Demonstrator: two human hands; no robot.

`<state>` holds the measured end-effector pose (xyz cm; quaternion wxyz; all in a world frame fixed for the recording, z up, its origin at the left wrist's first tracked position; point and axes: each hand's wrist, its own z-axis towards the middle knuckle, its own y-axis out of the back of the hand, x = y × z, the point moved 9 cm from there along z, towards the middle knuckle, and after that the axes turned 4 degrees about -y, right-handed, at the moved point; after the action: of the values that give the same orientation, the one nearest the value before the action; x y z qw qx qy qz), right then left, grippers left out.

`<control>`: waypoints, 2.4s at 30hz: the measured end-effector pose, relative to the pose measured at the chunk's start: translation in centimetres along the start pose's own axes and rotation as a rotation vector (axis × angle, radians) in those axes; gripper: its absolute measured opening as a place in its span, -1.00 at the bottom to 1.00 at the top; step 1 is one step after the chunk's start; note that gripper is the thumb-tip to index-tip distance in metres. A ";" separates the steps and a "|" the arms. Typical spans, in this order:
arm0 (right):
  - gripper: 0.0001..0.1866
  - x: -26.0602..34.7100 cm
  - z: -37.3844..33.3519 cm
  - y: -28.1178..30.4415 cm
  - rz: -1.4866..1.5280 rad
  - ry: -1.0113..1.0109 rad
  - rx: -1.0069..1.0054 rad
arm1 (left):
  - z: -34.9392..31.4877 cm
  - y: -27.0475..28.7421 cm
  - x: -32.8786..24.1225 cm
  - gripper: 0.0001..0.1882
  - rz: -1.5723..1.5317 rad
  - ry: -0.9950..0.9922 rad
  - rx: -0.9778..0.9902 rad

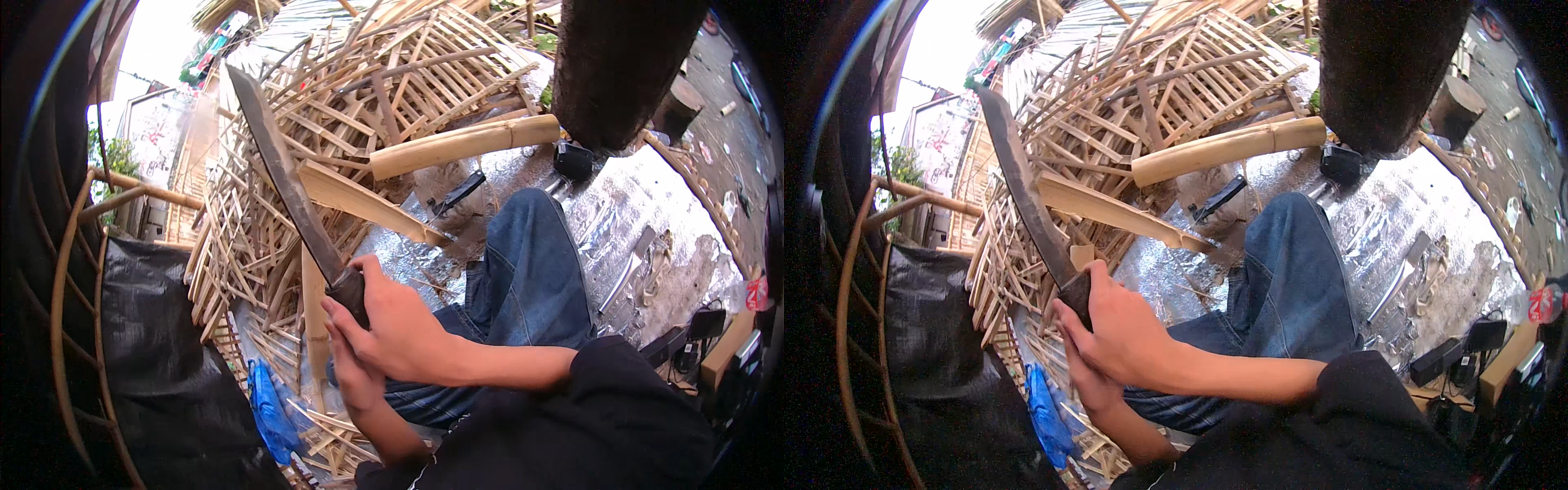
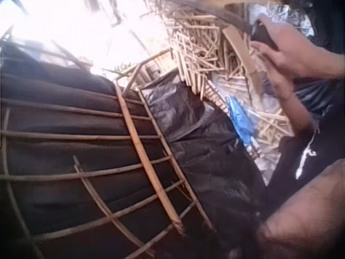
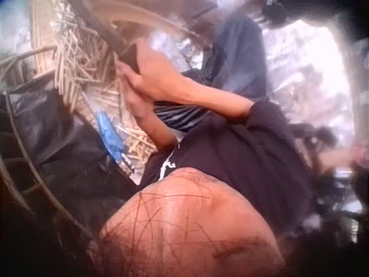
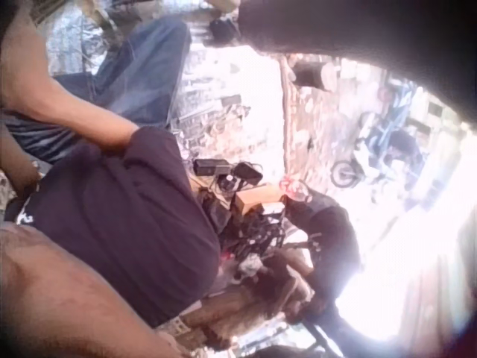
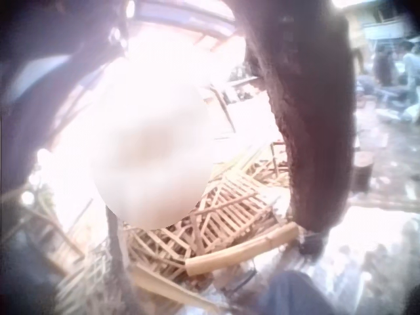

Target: The person cuts, splits, and carves bamboo poles and strips using knives, a machete, and a hammer.

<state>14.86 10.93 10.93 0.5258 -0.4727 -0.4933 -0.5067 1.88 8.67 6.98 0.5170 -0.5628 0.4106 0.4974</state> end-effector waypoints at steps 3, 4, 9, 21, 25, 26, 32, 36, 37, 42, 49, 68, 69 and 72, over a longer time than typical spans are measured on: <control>-0.49 -0.3 0.2 -2.0 0.103 -0.023 0.094 | -2.5 -0.4 -1.7 -0.40 0.214 -0.106 -0.076; -0.48 -0.3 0.1 -2.6 0.193 -0.043 0.124 | -2.3 -0.1 -1.8 -0.40 0.209 -0.113 -0.107; -0.53 -2.0 -0.2 -6.1 0.427 -0.106 0.213 | -1.3 1.5 -1.9 -0.47 0.430 -0.214 -0.054; -0.67 -4.4 9.6 -2.1 -0.217 0.548 -0.144 | -4.0 8.6 -4.0 -0.39 0.058 -0.021 -0.189; -0.72 -7.8 11.6 -7.7 -0.069 0.359 0.507 | -4.5 9.1 -5.2 -0.53 0.075 -0.045 -0.161; -0.72 -8.0 11.4 -8.1 -0.082 0.358 0.523 | -4.6 9.0 -5.8 -0.58 0.124 -0.033 -0.197; -0.72 -7.7 11.5 -7.9 -0.062 0.401 0.160 | -2.7 11.3 -8.4 -0.50 0.638 -0.186 -0.234; -0.73 -8.3 12.0 -8.3 -0.005 0.338 0.096 | -0.3 13.4 -9.3 -0.29 0.384 0.039 -0.190; -0.75 -8.3 12.2 -8.2 -0.015 0.350 0.054 | 0.6 14.1 -9.6 -0.27 0.435 0.036 -0.179; -0.87 -8.7 12.9 -7.7 0.009 0.324 -0.097 | 4.4 16.3 -11.9 -0.31 0.666 -0.084 -0.151; -0.75 -9.5 14.0 -6.3 -0.070 0.176 -0.012 | 7.9 15.0 -12.4 -0.32 0.811 -0.089 -0.177; -0.59 -27.7 18.1 9.9 -1.364 0.341 0.389 | 8.0 10.4 -15.6 -0.39 1.016 -0.013 -0.065; -0.61 -27.3 17.3 9.5 -1.386 0.419 0.412 | 7.9 10.7 -15.8 -0.38 1.054 -0.074 -0.119; -0.66 -28.8 16.3 11.5 -1.207 0.258 0.352 | 7.5 9.8 -16.7 -0.37 1.182 -0.168 -0.144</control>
<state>25.71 29.55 -16.66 0.2729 0.0462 -0.6812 -0.6777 -11.46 13.95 21.94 0.1440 -0.2315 0.5768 0.7701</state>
